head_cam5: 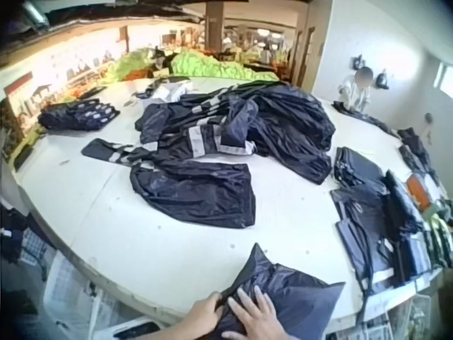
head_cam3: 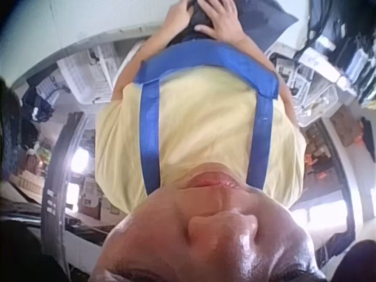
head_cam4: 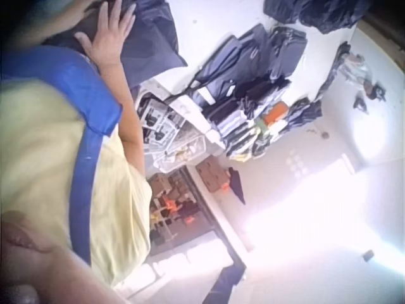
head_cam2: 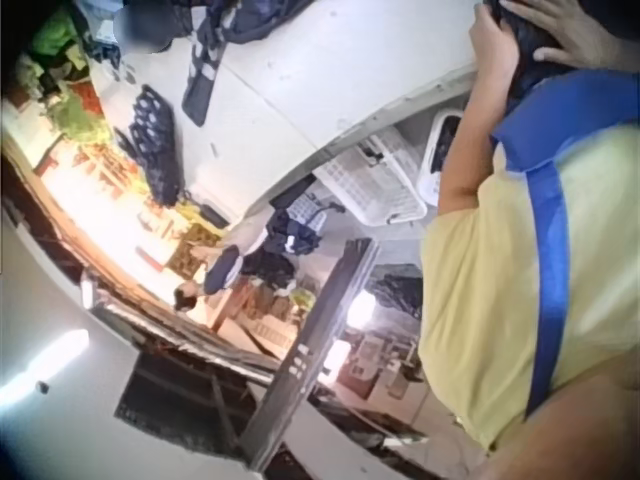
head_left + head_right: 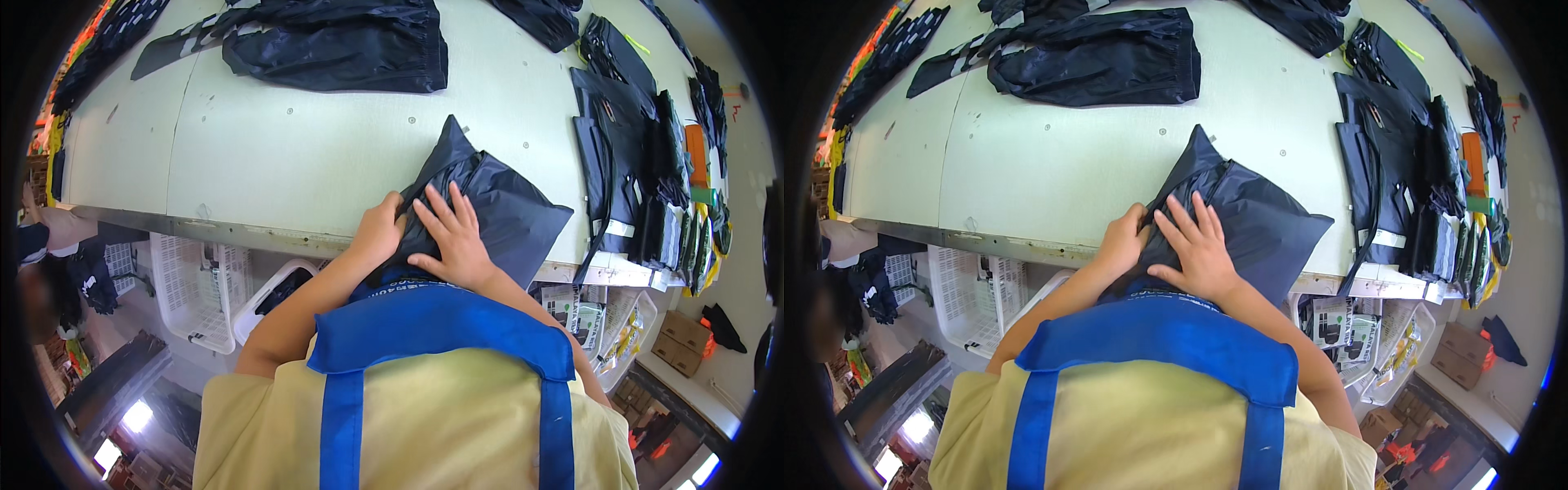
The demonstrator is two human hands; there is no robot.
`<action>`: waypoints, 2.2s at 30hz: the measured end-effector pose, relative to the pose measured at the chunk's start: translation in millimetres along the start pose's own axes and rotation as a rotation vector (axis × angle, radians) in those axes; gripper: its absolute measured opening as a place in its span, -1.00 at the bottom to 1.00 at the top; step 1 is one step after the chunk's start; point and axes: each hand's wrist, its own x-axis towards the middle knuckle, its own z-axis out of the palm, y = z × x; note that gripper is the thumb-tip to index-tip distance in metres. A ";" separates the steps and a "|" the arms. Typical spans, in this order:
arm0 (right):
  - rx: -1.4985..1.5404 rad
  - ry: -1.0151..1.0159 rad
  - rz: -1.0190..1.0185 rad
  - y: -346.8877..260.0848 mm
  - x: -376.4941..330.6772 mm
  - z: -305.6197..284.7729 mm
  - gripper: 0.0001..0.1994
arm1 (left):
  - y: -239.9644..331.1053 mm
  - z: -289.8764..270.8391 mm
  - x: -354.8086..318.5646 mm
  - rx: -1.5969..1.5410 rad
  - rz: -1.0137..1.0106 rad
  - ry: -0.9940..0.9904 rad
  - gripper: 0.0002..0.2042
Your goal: The person folds a black raincoat with reflective stripes on a white table. They smooth the fabric, fold the sleeves and body, and place the folded coat into a printed paper sleeve.
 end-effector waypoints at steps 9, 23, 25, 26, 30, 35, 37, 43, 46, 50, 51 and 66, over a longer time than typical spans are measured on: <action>-0.222 0.238 0.156 22.2 19.8 41.9 -0.35 | 51.9 -13.7 5.6 0.356 0.161 -0.073 -0.81; 0.473 0.179 0.184 40.7 14.2 27.6 -0.39 | 35.6 12.6 38.0 0.331 0.258 0.099 -0.85; 0.525 0.250 0.158 45.5 11.0 34.1 -0.41 | 35.7 11.2 36.3 0.338 0.274 0.092 -0.85; 0.474 0.269 0.137 45.2 10.4 35.4 -0.44 | 36.6 13.8 33.4 0.356 0.298 0.080 -0.85; 0.001 0.470 -0.103 23.4 -9.4 33.0 -0.77 | 28.7 4.8 39.8 0.236 0.206 -0.144 -0.83; -0.229 0.157 -0.213 2.2 -8.5 56.6 -0.89 | 24.2 4.3 56.5 0.116 0.149 -0.240 -0.78; -0.206 0.204 -0.227 2.7 -5.1 61.0 -0.91 | 25.7 1.6 52.4 0.107 0.126 -0.221 -0.79; -0.283 0.180 -0.126 -15.3 -3.8 59.2 -0.93 | 18.3 2.7 35.5 -0.017 0.105 -0.151 -0.78; -0.252 0.168 -0.133 -17.9 -2.0 54.7 -0.93 | 16.6 -2.0 26.8 -0.113 0.161 -0.085 -0.83; -0.132 0.201 -0.174 -19.8 1.2 46.2 -0.93 | 7.5 -13.7 -1.4 -0.115 0.312 0.224 -0.87; -0.092 0.221 -0.158 -21.1 2.3 43.3 -0.90 | 4.1 -15.7 -15.8 -0.126 0.248 0.210 -0.88; -0.056 0.324 -0.090 -32.1 11.8 23.0 -0.82 | -4.9 11.7 -27.3 0.149 0.575 0.331 -0.86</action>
